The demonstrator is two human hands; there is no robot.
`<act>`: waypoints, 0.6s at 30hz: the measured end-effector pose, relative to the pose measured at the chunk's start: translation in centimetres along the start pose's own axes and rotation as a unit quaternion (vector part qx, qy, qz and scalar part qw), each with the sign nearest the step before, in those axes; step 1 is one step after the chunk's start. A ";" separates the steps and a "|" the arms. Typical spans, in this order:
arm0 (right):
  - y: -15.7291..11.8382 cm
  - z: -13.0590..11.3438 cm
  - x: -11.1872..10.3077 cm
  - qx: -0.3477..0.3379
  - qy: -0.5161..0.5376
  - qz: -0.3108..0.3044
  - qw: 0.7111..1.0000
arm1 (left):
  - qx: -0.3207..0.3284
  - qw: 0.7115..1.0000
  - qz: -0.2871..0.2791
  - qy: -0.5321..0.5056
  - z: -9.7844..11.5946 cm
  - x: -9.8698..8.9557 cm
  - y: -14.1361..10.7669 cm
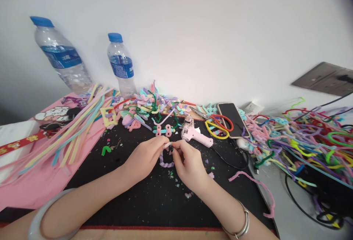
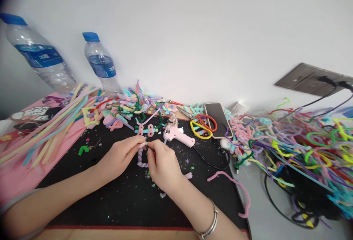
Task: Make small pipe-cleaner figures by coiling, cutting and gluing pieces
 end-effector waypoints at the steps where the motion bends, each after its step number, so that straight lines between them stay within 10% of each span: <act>1: 0.0 0.0 0.0 0.000 0.002 0.007 1.000 | 0.001 1.000 0.004 -0.003 0.0 -0.1 0.0; 18: -0.1 0.3 0.4 -0.069 -0.112 0.004 0.991 | 0.005 1.000 -0.009 0.018 0.4 0.0 -0.3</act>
Point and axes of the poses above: each hand's wrist, its own y-axis towards the middle knuckle, its own x-axis out of the palm, z = x × y, the point moved 1 cm from there along y, towards the middle knuckle, and after that the axes turned 1 degree about -y, right-handed, at the moved point
